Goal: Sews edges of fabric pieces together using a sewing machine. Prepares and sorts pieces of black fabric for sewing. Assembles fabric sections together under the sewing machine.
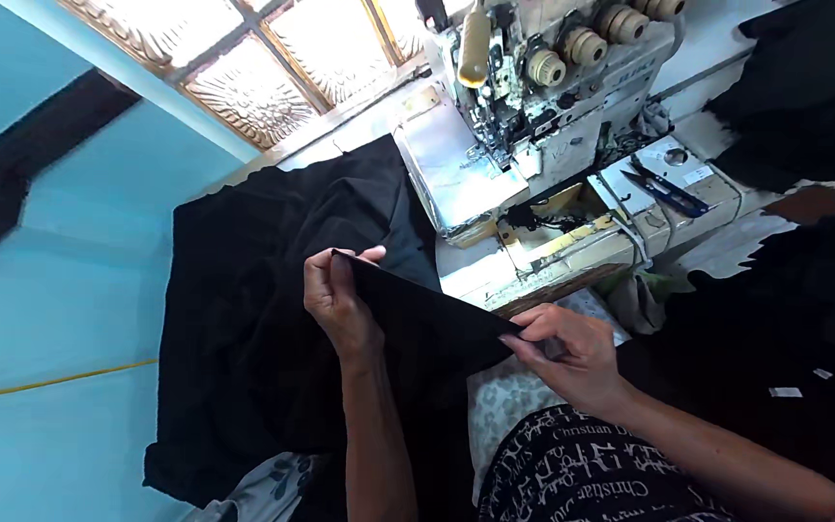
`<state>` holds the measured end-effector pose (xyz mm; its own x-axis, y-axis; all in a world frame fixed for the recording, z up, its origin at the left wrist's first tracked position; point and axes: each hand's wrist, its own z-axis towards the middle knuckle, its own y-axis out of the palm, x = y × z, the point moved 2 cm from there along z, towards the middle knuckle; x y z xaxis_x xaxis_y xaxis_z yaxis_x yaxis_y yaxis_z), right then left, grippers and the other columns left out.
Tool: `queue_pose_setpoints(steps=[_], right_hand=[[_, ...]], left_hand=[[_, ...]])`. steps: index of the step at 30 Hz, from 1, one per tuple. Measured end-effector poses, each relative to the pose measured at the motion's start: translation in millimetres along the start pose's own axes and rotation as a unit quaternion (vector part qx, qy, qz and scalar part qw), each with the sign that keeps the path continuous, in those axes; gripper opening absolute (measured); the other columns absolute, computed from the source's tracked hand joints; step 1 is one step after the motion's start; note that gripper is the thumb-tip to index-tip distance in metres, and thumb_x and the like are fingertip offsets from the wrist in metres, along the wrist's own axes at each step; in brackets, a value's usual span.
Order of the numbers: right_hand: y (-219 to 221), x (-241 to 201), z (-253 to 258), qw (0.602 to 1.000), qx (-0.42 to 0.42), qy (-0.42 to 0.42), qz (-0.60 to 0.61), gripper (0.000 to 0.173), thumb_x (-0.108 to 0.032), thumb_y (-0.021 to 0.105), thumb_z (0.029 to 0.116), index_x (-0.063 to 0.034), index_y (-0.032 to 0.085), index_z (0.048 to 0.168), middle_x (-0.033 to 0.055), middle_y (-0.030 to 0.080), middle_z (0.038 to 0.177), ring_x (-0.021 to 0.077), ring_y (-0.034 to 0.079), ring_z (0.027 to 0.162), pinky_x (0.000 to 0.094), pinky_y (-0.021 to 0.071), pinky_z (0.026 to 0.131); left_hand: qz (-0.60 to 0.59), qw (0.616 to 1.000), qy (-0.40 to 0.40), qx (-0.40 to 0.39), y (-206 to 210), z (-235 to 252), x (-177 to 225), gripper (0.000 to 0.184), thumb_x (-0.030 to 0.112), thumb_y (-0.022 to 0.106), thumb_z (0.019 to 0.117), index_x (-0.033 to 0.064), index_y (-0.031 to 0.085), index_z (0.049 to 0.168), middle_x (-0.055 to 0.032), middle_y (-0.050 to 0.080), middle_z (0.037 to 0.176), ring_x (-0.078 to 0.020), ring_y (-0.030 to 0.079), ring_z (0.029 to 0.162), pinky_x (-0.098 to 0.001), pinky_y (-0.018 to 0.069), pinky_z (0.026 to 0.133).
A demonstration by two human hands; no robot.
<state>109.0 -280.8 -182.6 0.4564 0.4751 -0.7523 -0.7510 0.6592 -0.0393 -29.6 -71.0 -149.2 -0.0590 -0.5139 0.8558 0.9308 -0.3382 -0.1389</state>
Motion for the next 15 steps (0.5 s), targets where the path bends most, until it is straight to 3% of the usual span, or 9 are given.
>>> queue_pose_setpoints(steps=[1, 4, 6, 7, 9, 11, 12, 14, 15], right_hand=[[-3, -8, 8, 0.999, 0.015, 0.018, 0.039, 0.011, -0.007, 0.071, 0.0952, -0.0012, 0.061, 0.092, 0.0068, 0.075, 0.092, 0.0012, 0.070, 0.090, 0.0125, 0.0561, 0.079], [-20, -42, 42, 0.985, 0.048, 0.051, 0.156, 0.014, -0.009, 0.073, 0.0936, -0.0126, 0.061, 0.101, -0.0084, 0.069, 0.090, -0.0055, 0.065, 0.081, 0.0105, 0.0556, 0.073], [-31, -54, 59, 0.972, 0.066, 0.038, 0.221, 0.021, -0.008, 0.074, 0.0927, -0.0162, 0.062, 0.108, -0.0115, 0.068, 0.093, -0.0056, 0.065, 0.082, 0.0113, 0.0571, 0.074], [-35, -53, 63, 0.967, 0.077, 0.041, 0.239, 0.023, -0.008, 0.073, 0.0928, -0.0178, 0.063, 0.111, -0.0118, 0.068, 0.094, -0.0051, 0.066, 0.083, 0.0118, 0.0577, 0.074], [-43, -36, 60, 0.960, 0.100, 0.101, 0.242, 0.027, -0.010, 0.073, 0.0926, -0.0253, 0.065, 0.113, -0.0145, 0.067, 0.091, -0.0057, 0.065, 0.078, 0.0125, 0.0580, 0.071], [-46, -7, 43, 0.938, 0.114, 0.230, 0.233, 0.029, -0.005, 0.069, 0.0899, -0.0269, 0.063, 0.108, -0.0141, 0.064, 0.080, -0.0033, 0.063, 0.069, 0.0175, 0.0581, 0.068], [-46, 6, 32, 0.922, 0.112, 0.296, 0.225, 0.028, 0.000, 0.064, 0.0899, -0.0215, 0.059, 0.107, -0.0121, 0.065, 0.079, -0.0008, 0.064, 0.068, 0.0204, 0.0588, 0.068], [-43, 24, 8, 0.884, 0.102, 0.405, 0.210, 0.025, 0.008, 0.058, 0.0902, -0.0077, 0.053, 0.109, -0.0085, 0.065, 0.076, 0.0027, 0.066, 0.066, 0.0235, 0.0599, 0.065], [-41, 29, -3, 0.866, 0.100, 0.444, 0.206, 0.025, 0.009, 0.056, 0.0895, -0.0047, 0.053, 0.110, -0.0076, 0.063, 0.075, 0.0035, 0.065, 0.064, 0.0240, 0.0597, 0.063]], left_hand=[[0.016, 1.000, 0.020, 0.009, 4, 6, 7, 0.013, 0.018, 0.045, 0.1101, 0.0178, 0.058, 0.110, 0.0130, 0.071, 0.094, -0.0007, 0.071, 0.086, -0.0214, 0.0606, 0.080], [0.109, 0.979, 0.168, 0.041, 14, 38, 46, 0.016, 0.015, 0.047, 0.1090, 0.0063, 0.058, 0.116, 0.0101, 0.060, 0.101, 0.0060, 0.059, 0.092, -0.0152, 0.0500, 0.083], [0.131, 0.935, 0.304, 0.128, 30, 71, 80, 0.015, 0.006, 0.050, 0.1059, -0.0041, 0.060, 0.104, 0.0015, 0.062, 0.095, 0.0009, 0.059, 0.089, -0.0199, 0.0500, 0.083], [0.134, 0.911, 0.360, 0.154, 38, 83, 95, 0.015, 0.003, 0.052, 0.1049, -0.0075, 0.062, 0.100, -0.0059, 0.064, 0.094, -0.0065, 0.061, 0.092, -0.0253, 0.0509, 0.084], [0.188, 0.864, 0.438, 0.164, 56, 93, 112, 0.017, 0.001, 0.053, 0.1043, -0.0099, 0.064, 0.101, -0.0165, 0.068, 0.099, -0.0174, 0.065, 0.102, -0.0326, 0.0498, 0.092], [0.274, 0.820, 0.488, 0.124, 79, 91, 106, 0.021, 0.006, 0.050, 0.1071, -0.0056, 0.068, 0.108, -0.0132, 0.070, 0.101, -0.0130, 0.064, 0.101, -0.0274, 0.0476, 0.090], [0.298, 0.807, 0.504, 0.075, 91, 86, 97, 0.021, 0.007, 0.049, 0.1080, -0.0040, 0.066, 0.107, -0.0148, 0.067, 0.096, -0.0167, 0.063, 0.093, -0.0285, 0.0466, 0.083], [0.320, 0.810, 0.490, -0.036, 114, 71, 69, 0.019, 0.007, 0.055, 0.1050, -0.0045, 0.068, 0.101, -0.0195, 0.064, 0.082, -0.0277, 0.063, 0.073, -0.0361, 0.0498, 0.064], [0.323, 0.827, 0.449, -0.102, 122, 62, 52, 0.018, 0.008, 0.057, 0.1036, -0.0037, 0.070, 0.100, -0.0191, 0.063, 0.080, -0.0300, 0.063, 0.069, -0.0388, 0.0505, 0.061]])
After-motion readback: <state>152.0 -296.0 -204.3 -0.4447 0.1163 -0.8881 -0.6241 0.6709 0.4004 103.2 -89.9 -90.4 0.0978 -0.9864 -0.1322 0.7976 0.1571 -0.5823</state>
